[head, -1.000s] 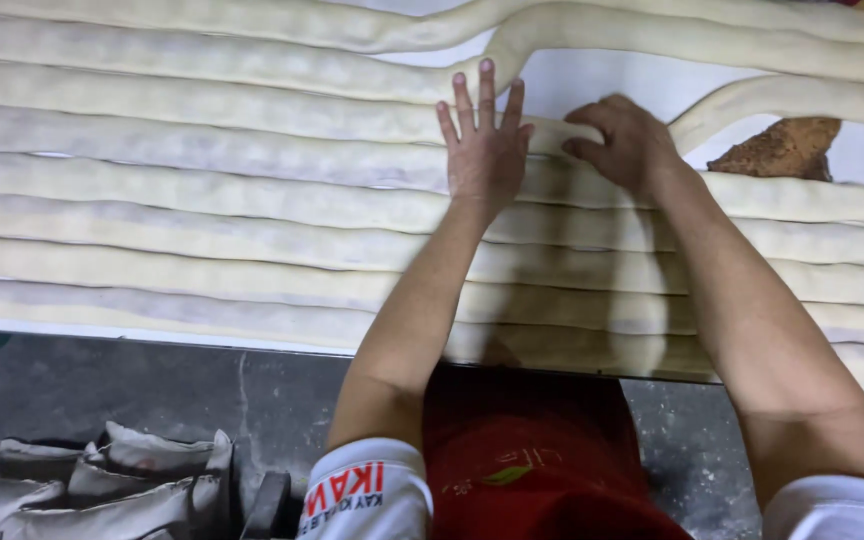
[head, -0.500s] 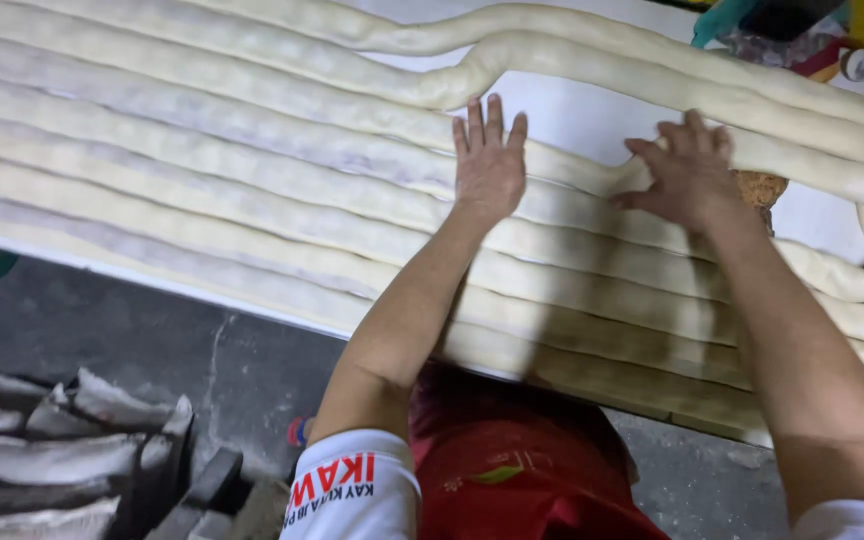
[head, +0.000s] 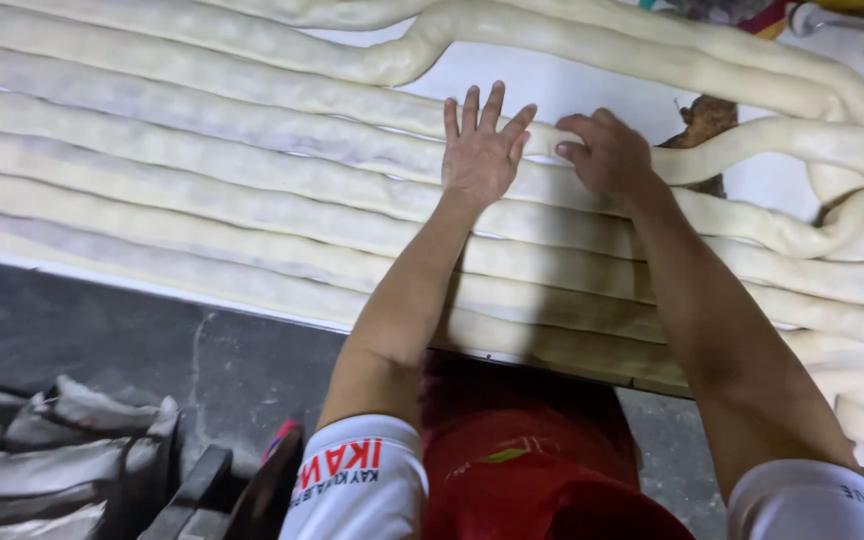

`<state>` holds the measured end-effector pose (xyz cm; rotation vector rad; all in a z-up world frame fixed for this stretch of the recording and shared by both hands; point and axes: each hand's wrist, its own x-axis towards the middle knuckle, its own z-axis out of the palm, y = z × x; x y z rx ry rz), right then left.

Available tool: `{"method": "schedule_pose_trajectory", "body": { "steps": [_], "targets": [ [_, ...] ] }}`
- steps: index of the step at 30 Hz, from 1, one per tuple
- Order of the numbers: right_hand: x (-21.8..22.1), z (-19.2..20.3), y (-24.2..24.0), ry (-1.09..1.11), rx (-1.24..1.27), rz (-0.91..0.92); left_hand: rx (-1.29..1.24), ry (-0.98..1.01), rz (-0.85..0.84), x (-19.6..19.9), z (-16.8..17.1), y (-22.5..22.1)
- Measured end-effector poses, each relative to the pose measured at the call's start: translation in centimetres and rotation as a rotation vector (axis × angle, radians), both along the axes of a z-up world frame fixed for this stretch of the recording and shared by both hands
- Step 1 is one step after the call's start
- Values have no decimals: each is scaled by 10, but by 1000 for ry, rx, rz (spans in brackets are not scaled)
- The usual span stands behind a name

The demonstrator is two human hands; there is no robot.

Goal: Braiding long strands of dough on a bakery production table

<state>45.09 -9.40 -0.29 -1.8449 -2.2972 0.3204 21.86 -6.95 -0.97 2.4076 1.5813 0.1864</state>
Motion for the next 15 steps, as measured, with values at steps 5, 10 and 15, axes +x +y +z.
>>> {"method": "schedule_pose_trajectory", "body": {
  "steps": [5, 10, 15],
  "targets": [
    [4, 66, -5, 28, -405, -165, -219, 98, 7, 10, 27, 16],
    [11, 33, -6, 70, -362, -126, 6, -26, -82, 26, 1, -12],
    [-9, 40, -16, 14, -247, -210, -106, 12, 47, 54, -10, -14]
  ]
}}
